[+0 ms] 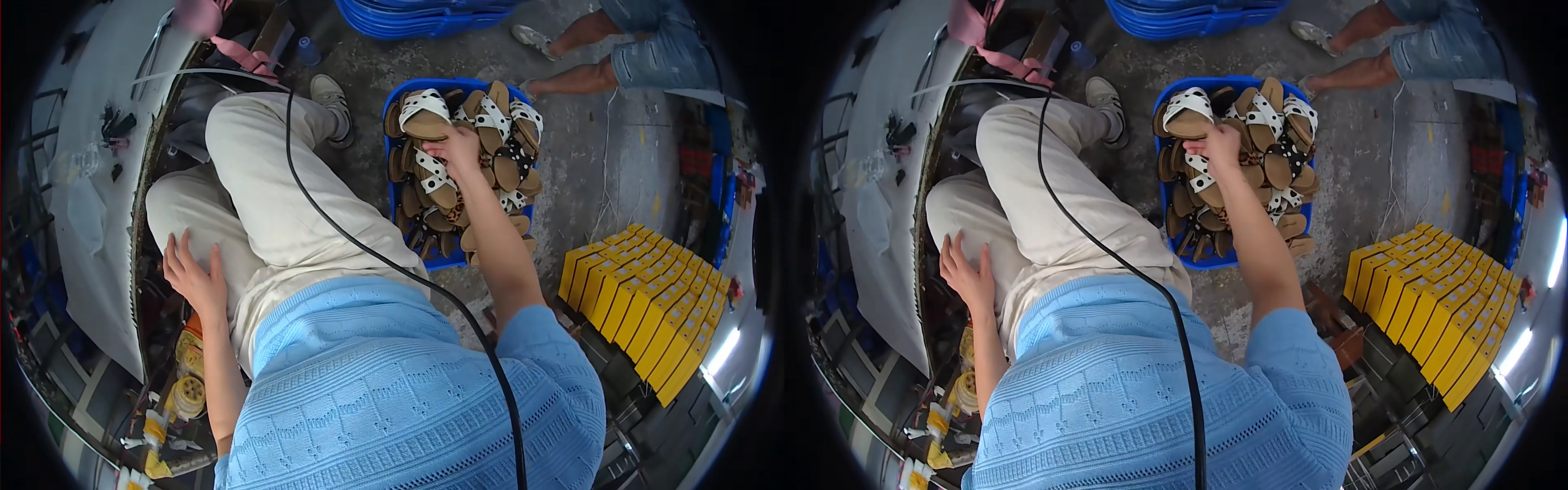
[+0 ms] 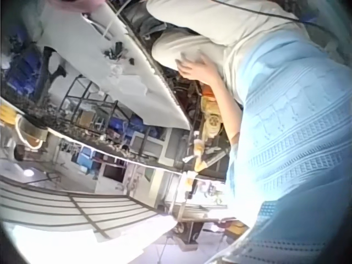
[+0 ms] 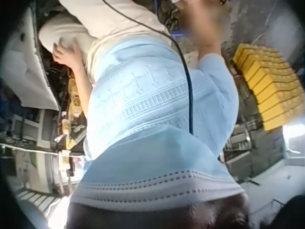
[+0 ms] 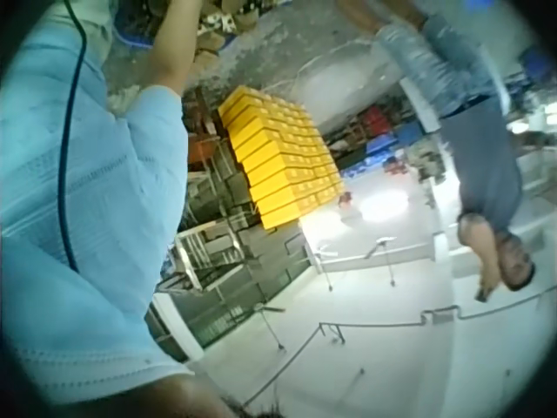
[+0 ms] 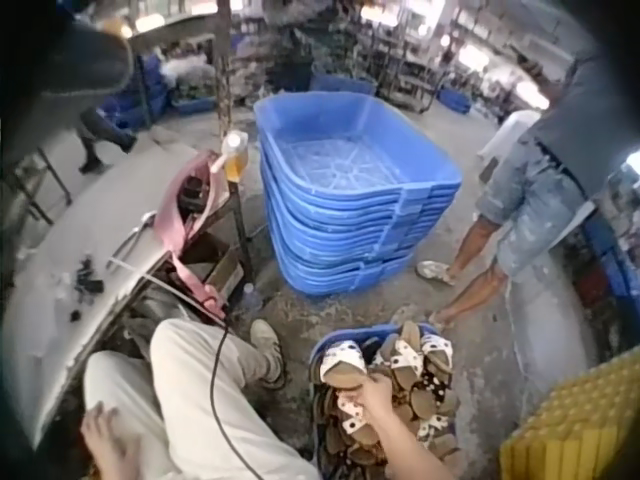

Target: Inspecting sandals for quality control and checking a mobile device.

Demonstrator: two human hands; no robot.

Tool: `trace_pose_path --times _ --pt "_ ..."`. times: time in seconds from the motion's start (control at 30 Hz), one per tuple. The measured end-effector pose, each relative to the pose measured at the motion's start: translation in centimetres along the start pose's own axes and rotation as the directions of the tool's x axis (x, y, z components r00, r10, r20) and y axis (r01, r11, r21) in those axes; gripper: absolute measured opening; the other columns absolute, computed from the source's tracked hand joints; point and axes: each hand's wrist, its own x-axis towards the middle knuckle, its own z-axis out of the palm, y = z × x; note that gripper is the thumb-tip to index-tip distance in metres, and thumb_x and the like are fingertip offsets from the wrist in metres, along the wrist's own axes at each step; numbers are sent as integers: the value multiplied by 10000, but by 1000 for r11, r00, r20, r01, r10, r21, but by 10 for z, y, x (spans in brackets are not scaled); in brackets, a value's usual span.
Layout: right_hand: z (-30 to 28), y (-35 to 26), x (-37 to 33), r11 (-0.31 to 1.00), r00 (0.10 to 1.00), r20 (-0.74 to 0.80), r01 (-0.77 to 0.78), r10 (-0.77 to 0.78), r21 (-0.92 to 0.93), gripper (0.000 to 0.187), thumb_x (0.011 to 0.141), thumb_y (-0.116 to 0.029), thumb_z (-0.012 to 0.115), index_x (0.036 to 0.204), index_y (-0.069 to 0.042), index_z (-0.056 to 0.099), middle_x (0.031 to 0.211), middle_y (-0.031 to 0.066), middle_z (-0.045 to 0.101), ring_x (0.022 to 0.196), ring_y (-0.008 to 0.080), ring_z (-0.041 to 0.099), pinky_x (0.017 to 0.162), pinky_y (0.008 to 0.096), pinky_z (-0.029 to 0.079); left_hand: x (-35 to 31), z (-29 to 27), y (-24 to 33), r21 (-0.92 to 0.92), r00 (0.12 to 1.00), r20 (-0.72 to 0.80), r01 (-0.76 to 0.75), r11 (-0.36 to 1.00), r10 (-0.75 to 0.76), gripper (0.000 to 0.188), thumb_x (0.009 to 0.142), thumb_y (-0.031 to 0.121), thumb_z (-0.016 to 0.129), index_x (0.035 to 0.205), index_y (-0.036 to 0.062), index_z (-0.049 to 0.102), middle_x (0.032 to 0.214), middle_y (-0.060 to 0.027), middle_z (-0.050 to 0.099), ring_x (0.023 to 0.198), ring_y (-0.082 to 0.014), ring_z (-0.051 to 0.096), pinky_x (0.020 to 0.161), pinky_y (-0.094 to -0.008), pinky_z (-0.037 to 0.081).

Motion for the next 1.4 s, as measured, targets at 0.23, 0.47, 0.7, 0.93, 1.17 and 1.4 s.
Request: trace_pose_path --times 0.23,0.47,0.7,0.93,1.17,1.4 --pt "41 -79 -127 981 941 297 121 -161 149 243 941 -149 537 1028 76 513 846 203 658 623 275 679 492 304 519 0 -3 4 54 998 2 57 997 -57 530 846 285 679 1317 117 506 1420 -150 398 1287 -385 340 1043 -499 295" --pt "84 -124 -183 946 821 508 114 -261 302 212 936 -143 534 1011 55 516 809 194 646 551 280 653 395 331 485 14 -18 11 -444 979 13 187 876 -202 470 861 137 671 1288 18 517 1291 -142 550 1225 -282 488 1045 -383 345" --pt "103 -126 -211 959 740 663 -88 -119 270 206 942 -152 500 1001 45 521 770 169 634 487 254 619 323 315 422 61 -68 94 -990 995 77 83 116 -60 508 941 205 563 1369 -25 416 1343 -198 502 1268 -270 477 1095 -378 332" --pt "115 -110 -228 954 666 744 -190 -47 231 229 947 -129 456 1057 67 500 819 193 641 424 249 588 281 305 419 89 -89 106 -781 921 388 355 -514 47 791 944 380 551 1505 29 117 1352 -240 465 1234 -301 497 1048 -449 387" --pt "129 -102 -237 964 595 804 -221 15 145 248 937 -105 459 1077 96 501 831 193 641 411 230 579 282 289 419 88 -108 92 -758 934 356 300 -580 19 697 954 280 553 1512 104 175 1340 -123 508 1154 -255 557 988 -448 430" --pt "136 -107 -260 739 666 602 650 -441 -178 316 810 -29 674 1105 76 629 802 120 689 580 96 607 463 182 432 75 -104 68 -718 931 364 283 -636 4 533 967 336 521 1398 49 396 1264 -110 559 1074 -217 574 925 -405 470"
